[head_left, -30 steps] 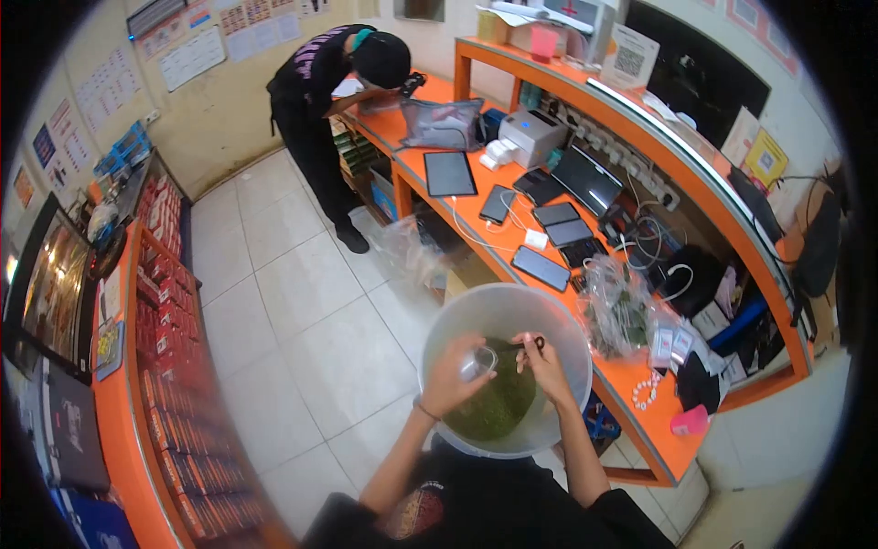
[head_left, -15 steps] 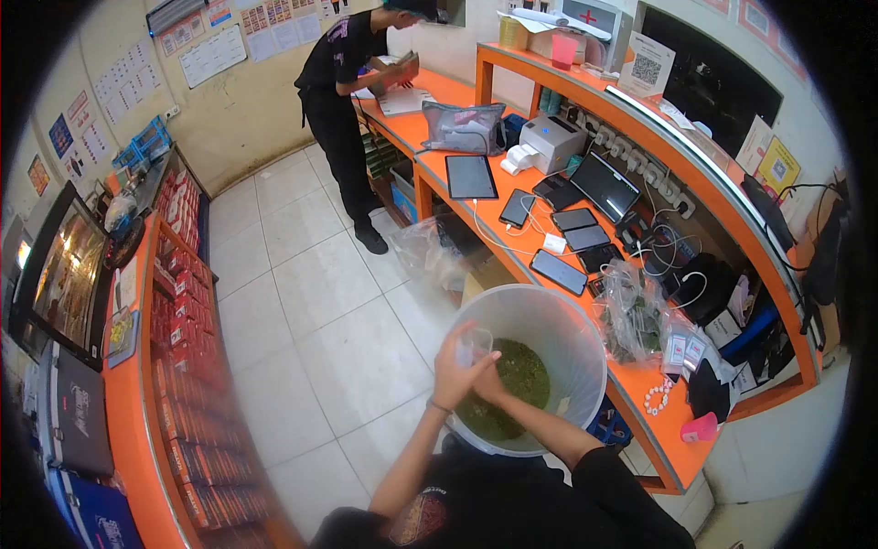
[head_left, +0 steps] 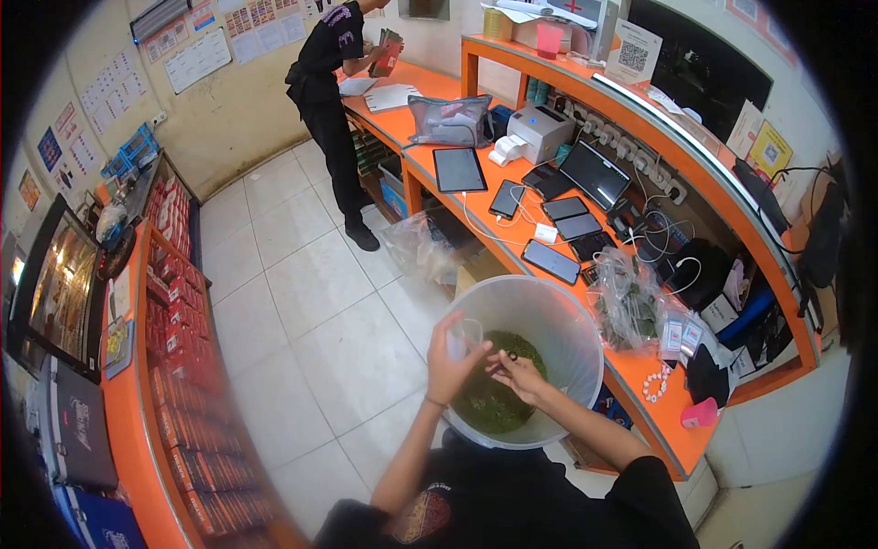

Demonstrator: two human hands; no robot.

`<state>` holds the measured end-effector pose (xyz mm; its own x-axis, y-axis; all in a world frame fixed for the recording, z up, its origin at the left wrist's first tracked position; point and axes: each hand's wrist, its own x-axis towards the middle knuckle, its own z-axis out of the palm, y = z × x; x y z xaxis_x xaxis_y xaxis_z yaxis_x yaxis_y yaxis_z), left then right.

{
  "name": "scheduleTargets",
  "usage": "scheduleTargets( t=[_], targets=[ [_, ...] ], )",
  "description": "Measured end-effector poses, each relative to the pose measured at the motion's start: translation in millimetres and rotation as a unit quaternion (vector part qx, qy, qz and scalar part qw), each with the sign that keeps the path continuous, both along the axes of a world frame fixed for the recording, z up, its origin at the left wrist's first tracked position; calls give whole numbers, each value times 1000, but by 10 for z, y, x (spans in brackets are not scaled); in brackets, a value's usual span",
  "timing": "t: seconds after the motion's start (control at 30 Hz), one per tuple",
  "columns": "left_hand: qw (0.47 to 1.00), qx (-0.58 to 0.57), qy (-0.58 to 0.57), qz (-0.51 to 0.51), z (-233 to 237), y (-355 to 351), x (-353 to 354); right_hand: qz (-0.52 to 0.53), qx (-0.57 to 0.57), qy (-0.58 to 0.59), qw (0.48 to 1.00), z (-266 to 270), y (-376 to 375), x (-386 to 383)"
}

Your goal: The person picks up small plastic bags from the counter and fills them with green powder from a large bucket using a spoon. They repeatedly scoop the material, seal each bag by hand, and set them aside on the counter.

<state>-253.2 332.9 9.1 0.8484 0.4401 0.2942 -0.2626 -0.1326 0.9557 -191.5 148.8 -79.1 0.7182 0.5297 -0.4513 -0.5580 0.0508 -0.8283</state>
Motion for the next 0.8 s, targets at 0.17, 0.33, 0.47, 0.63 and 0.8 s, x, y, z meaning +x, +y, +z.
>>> scheduleTargets(
  t=[0.17,0.33,0.47,0.63,0.8],
  targets=[
    [1000,26,-1,3,-54,6,18,9,47,14,999,307,-134,63],
    [994,-106,17,-27,102,-43,-43,-50,25,35,998,525,-408,14],
    [998,-68,-7,-5,25,-49,-39,-118,4,13,993,641,-651,-47],
    [1000,-12,6,0,50,-77,13,-276,100,-8,956,680,-887,-76],
    [995,78,61,-17,23,-79,23,-385,101,-66,915,726,-910,-147]
  ],
)
